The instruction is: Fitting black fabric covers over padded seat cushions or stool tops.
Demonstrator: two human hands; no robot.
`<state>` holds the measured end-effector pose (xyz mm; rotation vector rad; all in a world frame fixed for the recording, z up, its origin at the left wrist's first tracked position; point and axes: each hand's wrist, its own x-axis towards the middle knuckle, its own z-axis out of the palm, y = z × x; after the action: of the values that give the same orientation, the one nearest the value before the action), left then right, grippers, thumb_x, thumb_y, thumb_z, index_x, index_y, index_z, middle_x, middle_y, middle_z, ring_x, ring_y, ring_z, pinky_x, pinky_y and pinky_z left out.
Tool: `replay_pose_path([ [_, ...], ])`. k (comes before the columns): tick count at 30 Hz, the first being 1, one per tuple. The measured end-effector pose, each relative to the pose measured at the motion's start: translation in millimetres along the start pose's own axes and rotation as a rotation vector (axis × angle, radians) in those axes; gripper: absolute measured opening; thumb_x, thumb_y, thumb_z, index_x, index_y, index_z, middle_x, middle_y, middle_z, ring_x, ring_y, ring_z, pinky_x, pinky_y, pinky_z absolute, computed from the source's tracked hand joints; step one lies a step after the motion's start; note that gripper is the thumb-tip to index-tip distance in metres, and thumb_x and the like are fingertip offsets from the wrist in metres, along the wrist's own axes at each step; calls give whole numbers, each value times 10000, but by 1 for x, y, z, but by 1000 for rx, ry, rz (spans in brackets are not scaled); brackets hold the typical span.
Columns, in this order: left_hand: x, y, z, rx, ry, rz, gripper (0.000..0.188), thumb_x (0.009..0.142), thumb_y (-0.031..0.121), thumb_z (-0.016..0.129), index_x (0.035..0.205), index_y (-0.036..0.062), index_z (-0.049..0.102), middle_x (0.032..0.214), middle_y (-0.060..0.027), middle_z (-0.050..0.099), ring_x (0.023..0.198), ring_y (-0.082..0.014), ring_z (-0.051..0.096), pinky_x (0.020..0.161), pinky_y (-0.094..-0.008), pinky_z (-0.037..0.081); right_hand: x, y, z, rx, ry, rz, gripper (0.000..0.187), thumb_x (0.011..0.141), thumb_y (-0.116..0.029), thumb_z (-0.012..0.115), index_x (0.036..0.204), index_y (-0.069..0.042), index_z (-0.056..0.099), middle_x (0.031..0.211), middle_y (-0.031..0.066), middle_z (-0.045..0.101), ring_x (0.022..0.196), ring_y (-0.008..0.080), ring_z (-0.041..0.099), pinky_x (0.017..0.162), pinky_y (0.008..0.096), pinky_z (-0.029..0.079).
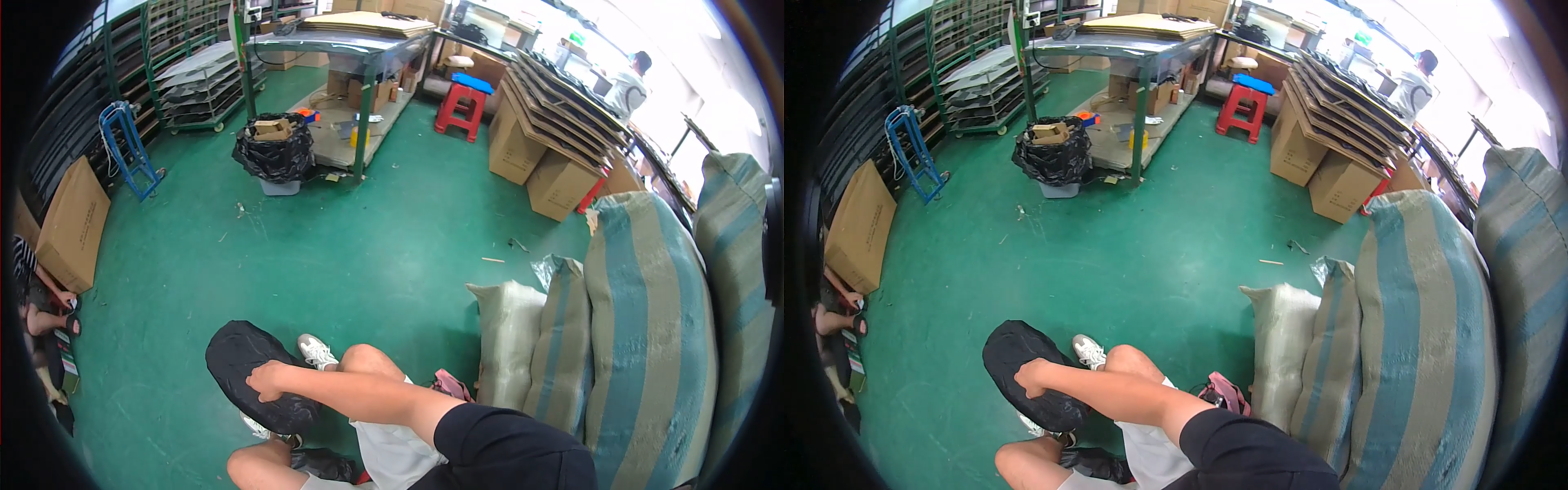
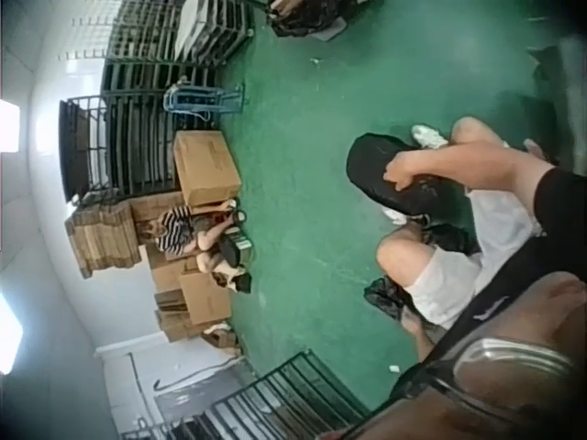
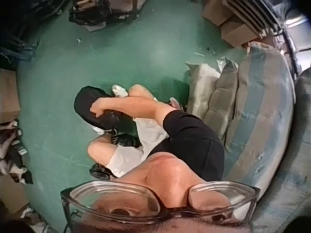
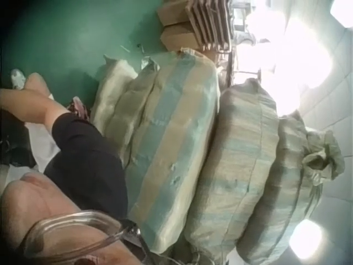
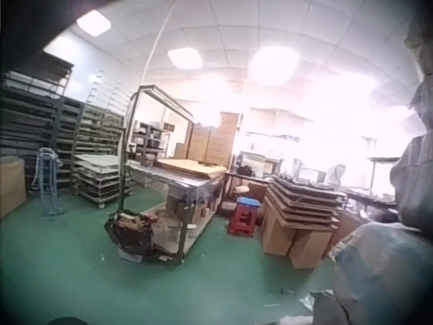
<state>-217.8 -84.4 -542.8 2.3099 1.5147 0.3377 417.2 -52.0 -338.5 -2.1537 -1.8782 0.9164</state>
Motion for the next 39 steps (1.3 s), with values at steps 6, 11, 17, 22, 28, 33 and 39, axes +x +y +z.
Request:
replay_pose_path([
  [6,72,222,-224,-328,310,-739,574,995,399,502,1046,-162,615,849,-208,655,739,-257,488,719,-445,447,4,-7,1,14,-1,-35,442,774,-265,665,1127,-2,633,1112,199,666,1067,334,635,872,447,517],
  [11,178,292,-283,-590,500,-394,564,995,477,386,1077,-46,583,942,-121,551,842,-250,441,762,-429,409,4,-23,-15,23,-13,-163,432,813,-288,644,1120,12,597,1093,229,643,1047,375,621,879,478,502],
  [17,288,474,-214,-745,53,301,249,762,172,751,737,21,555,699,29,449,652,-88,414,564,-277,370,-2,-15,-35,552,245,-297,317,904,-305,577,954,-7,673,873,190,685,825,324,673,733,421,526],
  [22,322,557,-161,-678,-112,768,454,784,204,778,627,18,395,586,-62,320,535,-164,328,483,-335,289,-10,10,-58,1722,83,-262,645,984,-584,273,1307,-77,507,1243,94,583,1087,236,590,878,407,499],
  [28,318,514,-98,-314,71,960,330,643,152,796,612,75,477,607,-51,477,614,-249,506,552,-366,404,-17,28,-80,2353,220,-570,616,955,-531,375,1331,-58,492,1374,109,513,1279,275,468,1083,458,363],
  [33,312,528,-82,-97,66,1123,305,582,225,788,689,110,526,705,-28,530,719,-217,562,664,-357,435,-28,24,-105,2304,347,-440,614,932,-531,461,1293,-40,536,1284,124,589,1163,301,570,1032,447,433],
  [39,305,520,-89,-365,-290,1020,393,675,379,812,667,97,538,640,-26,537,625,-228,569,582,-354,437,-11,25,-91,1921,553,30,267,720,-28,547,984,-22,582,852,86,628,759,227,638,763,354,550],
])
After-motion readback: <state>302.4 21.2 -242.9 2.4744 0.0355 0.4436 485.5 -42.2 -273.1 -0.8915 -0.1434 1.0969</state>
